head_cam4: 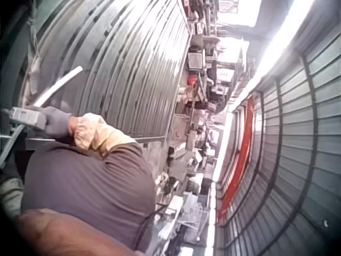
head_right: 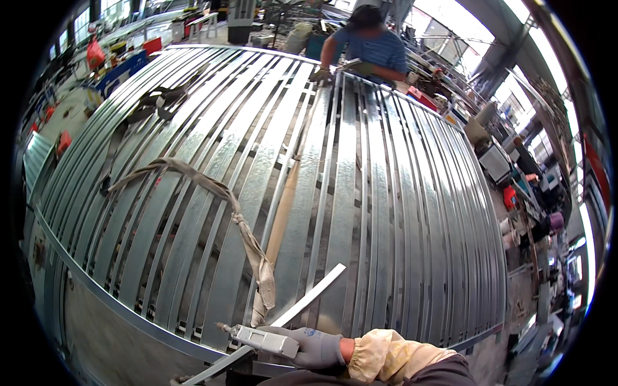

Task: The person positions a metal bar onto a large metal frame and welds it in place using a handheld welding tool. They repeat this process by moving to different sections of the frame, aligning the bar, and welding it securely.

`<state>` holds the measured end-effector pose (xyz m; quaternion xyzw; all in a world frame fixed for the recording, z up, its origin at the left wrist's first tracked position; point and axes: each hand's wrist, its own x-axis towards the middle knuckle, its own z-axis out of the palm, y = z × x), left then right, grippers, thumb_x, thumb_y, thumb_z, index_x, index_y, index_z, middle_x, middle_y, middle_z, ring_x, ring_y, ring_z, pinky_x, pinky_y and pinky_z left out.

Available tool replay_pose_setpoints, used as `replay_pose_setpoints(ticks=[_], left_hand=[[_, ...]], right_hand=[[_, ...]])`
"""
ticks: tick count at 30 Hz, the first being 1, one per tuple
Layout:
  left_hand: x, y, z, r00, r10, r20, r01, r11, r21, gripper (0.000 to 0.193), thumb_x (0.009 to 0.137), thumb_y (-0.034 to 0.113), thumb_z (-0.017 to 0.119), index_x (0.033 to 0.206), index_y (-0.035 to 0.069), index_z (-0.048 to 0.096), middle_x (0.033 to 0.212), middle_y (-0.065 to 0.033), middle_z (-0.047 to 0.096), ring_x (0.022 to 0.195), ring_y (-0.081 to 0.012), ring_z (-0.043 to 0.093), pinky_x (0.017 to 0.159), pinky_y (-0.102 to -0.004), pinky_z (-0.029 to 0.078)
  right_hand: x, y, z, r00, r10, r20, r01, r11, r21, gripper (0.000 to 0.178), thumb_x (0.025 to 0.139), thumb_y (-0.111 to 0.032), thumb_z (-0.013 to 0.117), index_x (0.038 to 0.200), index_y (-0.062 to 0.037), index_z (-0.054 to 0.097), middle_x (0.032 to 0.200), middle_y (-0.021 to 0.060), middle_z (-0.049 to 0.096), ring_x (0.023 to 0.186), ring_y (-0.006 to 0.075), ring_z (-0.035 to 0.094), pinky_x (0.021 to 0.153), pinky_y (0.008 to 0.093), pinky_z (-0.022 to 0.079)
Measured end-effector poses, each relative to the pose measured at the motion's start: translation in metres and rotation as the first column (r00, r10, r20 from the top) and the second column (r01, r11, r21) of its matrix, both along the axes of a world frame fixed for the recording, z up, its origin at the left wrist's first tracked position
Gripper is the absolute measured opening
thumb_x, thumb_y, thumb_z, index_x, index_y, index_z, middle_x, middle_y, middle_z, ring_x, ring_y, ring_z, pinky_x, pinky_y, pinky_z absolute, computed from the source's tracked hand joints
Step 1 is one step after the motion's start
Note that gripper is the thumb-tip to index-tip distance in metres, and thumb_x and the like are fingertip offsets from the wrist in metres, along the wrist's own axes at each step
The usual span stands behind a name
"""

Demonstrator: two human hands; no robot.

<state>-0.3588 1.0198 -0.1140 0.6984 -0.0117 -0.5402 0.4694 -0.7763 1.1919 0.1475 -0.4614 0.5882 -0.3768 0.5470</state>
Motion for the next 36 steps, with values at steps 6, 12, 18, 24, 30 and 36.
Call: replay_pose_setpoints(ticks=[6,12,18,24,30,36], left_hand=[[-0.009,0.003,0.013,0.996,-0.028,0.084,0.034,0.998,-0.062,0.041,0.102,0.043,0.053,0.109,0.006,0.067,0.085,-0.0092,0.064,0.077,-0.026,0.062,0.071,-0.0403,0.052],[-0.011,0.021,0.019,0.935,-0.026,0.353,0.099,0.976,-0.192,0.035,0.101,0.043,0.058,0.105,0.009,0.066,0.083,-0.0031,0.059,0.075,-0.0203,0.058,0.067,-0.0369,0.051],[0.015,-0.013,-0.006,0.983,0.122,0.14,-0.099,0.981,-0.166,0.035,0.096,0.044,0.059,0.107,0.011,0.065,0.085,-0.0007,0.054,0.078,-0.0207,0.055,0.07,-0.0417,0.049],[0.005,-0.016,-0.004,0.977,0.09,0.193,-0.055,0.982,-0.179,0.034,0.095,0.042,0.058,0.102,0.009,0.063,0.077,-0.0005,0.051,0.07,-0.0192,0.052,0.063,-0.0399,0.047],[0.008,-0.013,0.004,0.977,0.083,0.197,-0.048,0.983,-0.178,0.032,0.095,0.04,0.058,0.095,0.009,0.064,0.075,0.0,0.051,0.069,-0.0188,0.052,0.065,-0.0391,0.047],[-0.006,-0.007,0.021,0.955,0.051,0.291,-0.008,0.989,-0.148,0.037,0.095,0.039,0.057,0.107,0.005,0.068,0.086,-0.0038,0.058,0.08,-0.0223,0.058,0.076,-0.0408,0.05]], right_hand=[[0.013,0.043,0.035,0.99,-0.132,0.038,0.132,0.991,0.007,0.069,0.101,-0.01,0.058,0.164,-0.0099,0.028,0.145,0.0158,0.06,0.128,0.0264,0.063,0.107,0.035,0.048],[0.017,0.111,0.045,0.95,-0.311,-0.026,0.312,0.95,0.018,0.068,0.099,-0.008,0.064,0.16,-0.0069,0.035,0.146,0.0161,0.057,0.129,0.025,0.061,0.106,0.0334,0.049],[0.016,0.169,0.051,0.815,-0.452,-0.364,0.443,0.889,-0.112,0.069,0.095,-0.009,0.069,0.156,-0.0017,0.038,0.132,0.0156,0.066,0.116,0.0239,0.069,0.097,0.0328,0.054],[0.015,0.217,0.034,0.686,-0.465,-0.56,0.419,0.881,-0.218,0.062,0.099,-0.014,0.062,0.154,0.0025,0.038,0.129,0.0151,0.064,0.108,0.0204,0.072,0.088,0.0314,0.058],[0.024,0.235,0.025,0.773,-0.525,-0.355,0.483,0.851,-0.206,0.057,0.1,-0.013,0.06,0.151,0.0052,0.043,0.137,0.0155,0.059,0.103,0.0194,0.071,0.084,0.0275,0.058],[0.03,0.235,0.02,0.753,-0.526,-0.395,0.458,0.85,-0.26,0.059,0.095,-0.007,0.06,0.15,0.0058,0.043,0.128,0.012,0.062,0.093,0.0144,0.068,0.083,0.0255,0.056]])
